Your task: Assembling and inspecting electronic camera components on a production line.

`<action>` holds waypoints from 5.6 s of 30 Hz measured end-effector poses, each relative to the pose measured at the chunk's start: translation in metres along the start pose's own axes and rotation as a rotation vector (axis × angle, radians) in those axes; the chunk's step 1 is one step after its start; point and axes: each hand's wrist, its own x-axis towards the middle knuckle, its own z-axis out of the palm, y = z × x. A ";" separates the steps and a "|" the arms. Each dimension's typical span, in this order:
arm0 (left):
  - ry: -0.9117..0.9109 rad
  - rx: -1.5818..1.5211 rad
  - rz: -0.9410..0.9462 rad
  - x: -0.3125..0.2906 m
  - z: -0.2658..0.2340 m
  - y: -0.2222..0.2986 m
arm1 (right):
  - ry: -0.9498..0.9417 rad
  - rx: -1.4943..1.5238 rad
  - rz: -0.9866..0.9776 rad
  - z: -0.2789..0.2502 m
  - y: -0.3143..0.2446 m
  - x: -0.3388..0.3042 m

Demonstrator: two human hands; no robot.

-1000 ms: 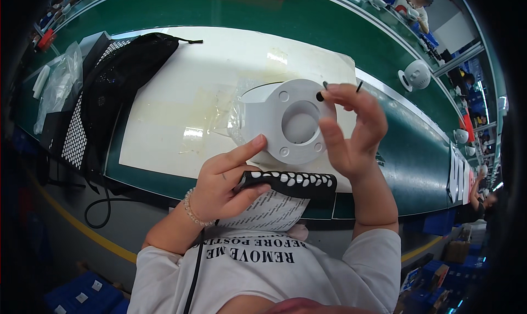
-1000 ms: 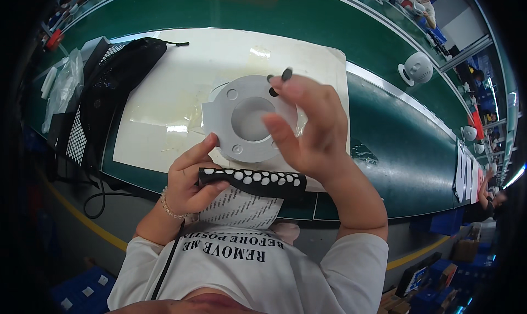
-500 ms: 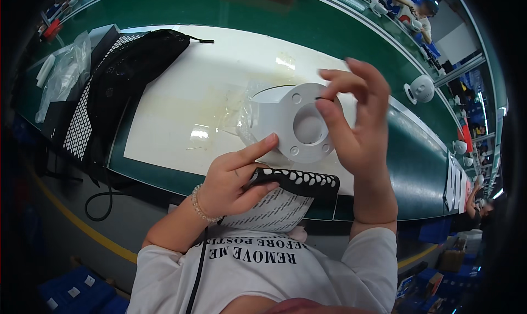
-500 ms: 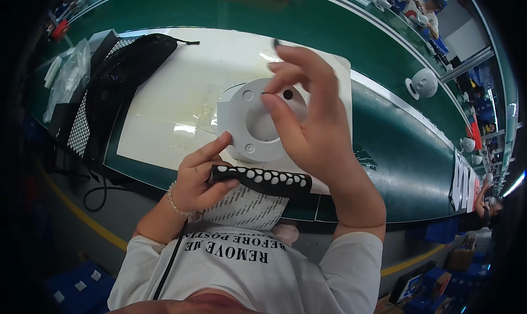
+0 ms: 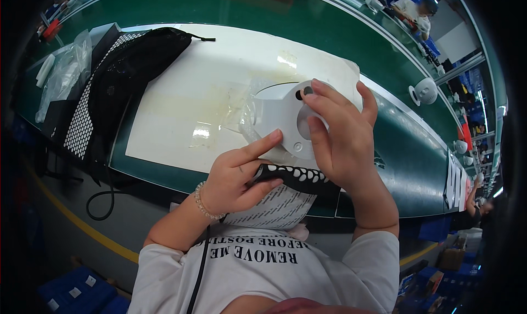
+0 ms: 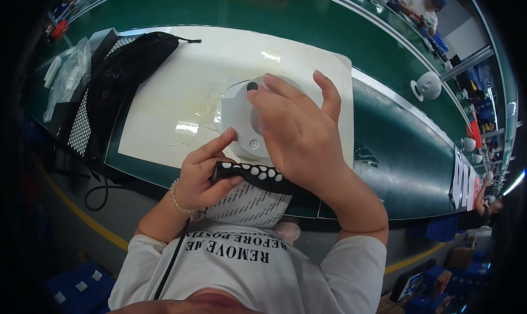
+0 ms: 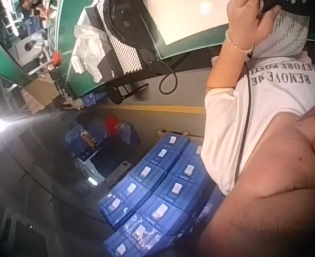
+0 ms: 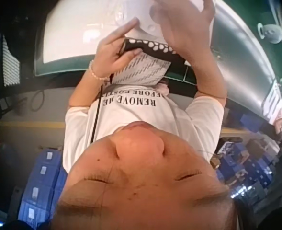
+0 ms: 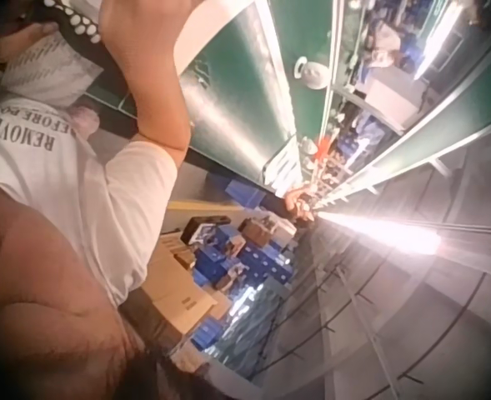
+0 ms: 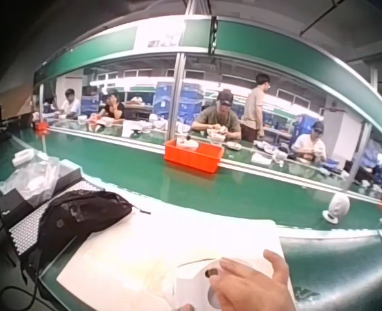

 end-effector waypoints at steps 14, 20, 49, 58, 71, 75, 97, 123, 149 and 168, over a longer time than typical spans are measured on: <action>0.036 -0.037 -0.046 -0.001 0.002 0.001 | -0.217 0.230 0.235 -0.004 -0.012 -0.017; 0.023 -0.055 -0.059 -0.002 0.001 0.001 | -0.180 0.154 0.237 0.001 -0.016 -0.025; 0.029 0.004 0.003 0.000 0.003 -0.004 | 0.037 -0.067 -0.096 0.014 -0.037 -0.052; 0.040 0.010 0.016 -0.001 0.003 -0.002 | 0.209 0.105 0.323 -0.001 -0.016 -0.060; 0.017 0.018 -0.019 0.003 0.002 0.002 | -0.058 0.182 0.432 -0.016 -0.007 -0.056; 0.014 0.017 -0.034 0.003 0.002 -0.004 | -0.197 -0.169 0.292 -0.020 -0.015 -0.059; 0.005 0.041 0.016 -0.003 0.003 -0.006 | -0.051 1.290 0.967 0.004 0.017 -0.048; -0.139 -0.078 0.024 -0.003 -0.008 -0.002 | -0.185 -0.440 0.691 0.131 0.287 -0.008; 0.175 -0.388 -0.633 0.094 -0.022 -0.112 | 0.124 1.311 0.828 0.086 0.111 -0.035; 0.072 -0.498 -0.561 0.088 -0.017 -0.103 | 0.056 0.788 0.659 0.083 0.095 -0.037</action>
